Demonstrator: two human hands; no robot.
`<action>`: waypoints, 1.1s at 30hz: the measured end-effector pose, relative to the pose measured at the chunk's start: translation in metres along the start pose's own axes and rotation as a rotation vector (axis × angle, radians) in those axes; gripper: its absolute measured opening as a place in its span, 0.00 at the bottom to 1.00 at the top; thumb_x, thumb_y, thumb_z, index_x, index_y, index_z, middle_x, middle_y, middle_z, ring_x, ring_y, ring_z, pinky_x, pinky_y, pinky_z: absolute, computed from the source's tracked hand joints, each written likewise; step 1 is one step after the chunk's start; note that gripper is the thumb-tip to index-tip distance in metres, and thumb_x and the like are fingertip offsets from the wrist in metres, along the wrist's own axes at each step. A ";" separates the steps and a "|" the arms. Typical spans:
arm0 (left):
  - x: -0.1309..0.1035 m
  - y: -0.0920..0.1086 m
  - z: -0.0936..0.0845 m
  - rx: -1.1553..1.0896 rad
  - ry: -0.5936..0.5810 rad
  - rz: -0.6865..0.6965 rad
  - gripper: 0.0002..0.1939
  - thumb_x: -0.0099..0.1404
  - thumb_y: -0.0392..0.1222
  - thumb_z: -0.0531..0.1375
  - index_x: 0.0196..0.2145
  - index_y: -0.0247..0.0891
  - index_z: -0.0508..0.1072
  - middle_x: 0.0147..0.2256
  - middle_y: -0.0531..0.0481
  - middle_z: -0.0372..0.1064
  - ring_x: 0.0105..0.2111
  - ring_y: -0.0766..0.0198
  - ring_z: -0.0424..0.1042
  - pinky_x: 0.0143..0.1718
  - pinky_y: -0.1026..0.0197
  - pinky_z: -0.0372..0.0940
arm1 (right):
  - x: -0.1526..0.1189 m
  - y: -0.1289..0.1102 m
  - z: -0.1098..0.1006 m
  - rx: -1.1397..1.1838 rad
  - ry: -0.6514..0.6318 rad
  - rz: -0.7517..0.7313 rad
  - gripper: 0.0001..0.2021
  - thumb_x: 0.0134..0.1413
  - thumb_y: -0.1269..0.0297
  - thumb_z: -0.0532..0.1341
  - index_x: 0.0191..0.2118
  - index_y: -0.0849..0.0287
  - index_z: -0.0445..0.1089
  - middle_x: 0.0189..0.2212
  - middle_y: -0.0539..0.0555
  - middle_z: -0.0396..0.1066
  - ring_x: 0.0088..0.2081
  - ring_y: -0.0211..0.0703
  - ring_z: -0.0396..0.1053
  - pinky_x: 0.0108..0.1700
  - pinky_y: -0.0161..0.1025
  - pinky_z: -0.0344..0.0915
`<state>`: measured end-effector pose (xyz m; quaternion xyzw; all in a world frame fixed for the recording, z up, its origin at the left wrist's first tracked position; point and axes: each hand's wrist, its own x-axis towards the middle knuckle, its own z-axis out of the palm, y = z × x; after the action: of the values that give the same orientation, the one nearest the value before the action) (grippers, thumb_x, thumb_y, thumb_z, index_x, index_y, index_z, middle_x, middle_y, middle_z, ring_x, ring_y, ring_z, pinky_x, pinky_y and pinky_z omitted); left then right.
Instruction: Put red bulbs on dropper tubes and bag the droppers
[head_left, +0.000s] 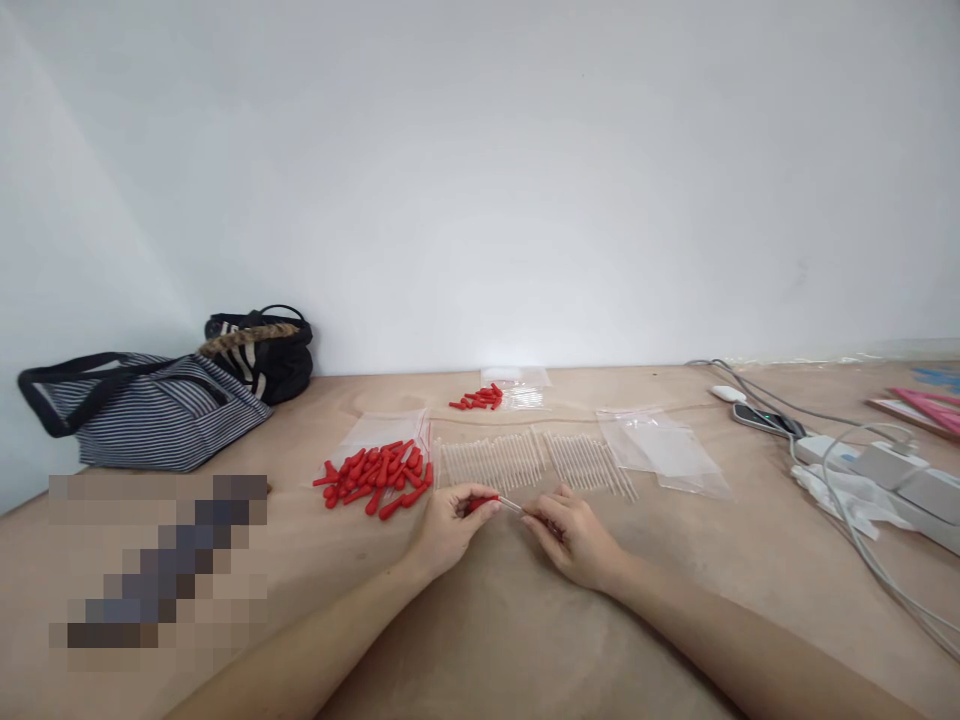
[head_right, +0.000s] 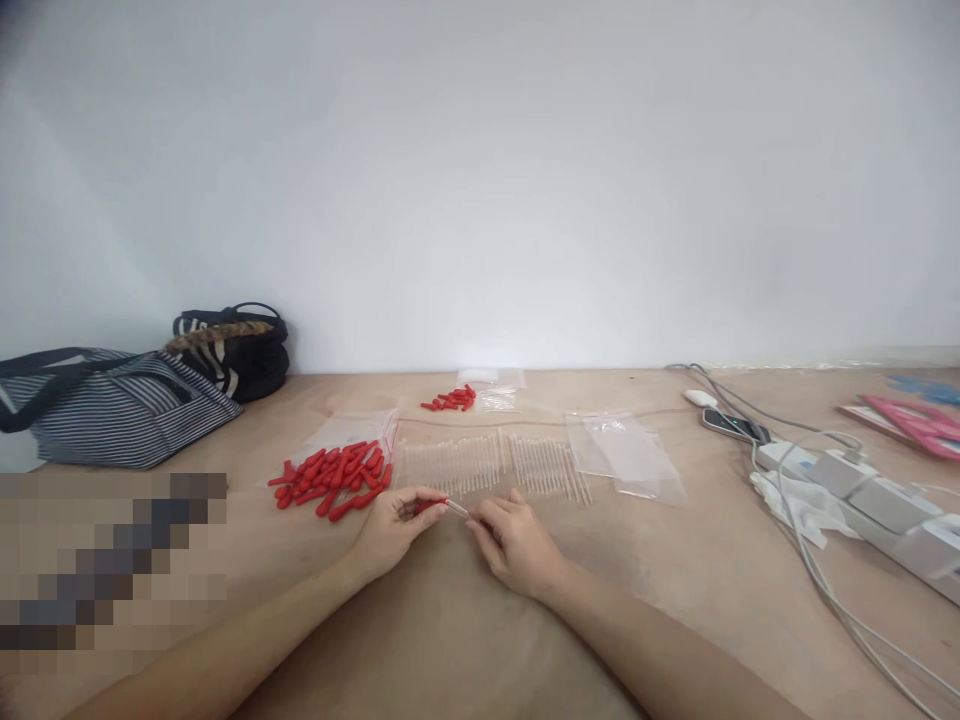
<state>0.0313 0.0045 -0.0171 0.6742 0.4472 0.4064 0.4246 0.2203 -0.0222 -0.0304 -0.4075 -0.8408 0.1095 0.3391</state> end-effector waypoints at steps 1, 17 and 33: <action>0.000 -0.001 0.000 0.003 -0.002 0.006 0.10 0.52 0.43 0.60 0.31 0.34 0.74 0.30 0.48 0.74 0.30 0.60 0.72 0.33 0.61 0.67 | 0.000 0.000 -0.001 0.003 -0.006 -0.010 0.12 0.58 0.64 0.47 0.31 0.58 0.64 0.21 0.50 0.64 0.24 0.36 0.60 0.33 0.37 0.53; -0.004 -0.003 -0.004 -0.010 -0.079 0.004 0.09 0.52 0.40 0.60 0.31 0.34 0.75 0.29 0.48 0.75 0.29 0.61 0.71 0.33 0.61 0.66 | 0.001 0.009 -0.005 -0.108 0.002 -0.202 0.10 0.57 0.70 0.46 0.35 0.60 0.64 0.23 0.51 0.65 0.25 0.36 0.60 0.33 0.36 0.50; -0.006 -0.001 -0.004 -0.049 -0.082 0.017 0.10 0.50 0.41 0.62 0.30 0.33 0.75 0.29 0.47 0.75 0.29 0.62 0.71 0.32 0.62 0.66 | -0.002 0.003 -0.007 -0.048 0.051 -0.229 0.10 0.57 0.70 0.48 0.38 0.62 0.65 0.23 0.52 0.66 0.25 0.36 0.61 0.32 0.36 0.51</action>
<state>0.0254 -0.0005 -0.0177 0.6836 0.4134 0.3928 0.4554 0.2275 -0.0223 -0.0276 -0.3193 -0.8753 0.0396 0.3611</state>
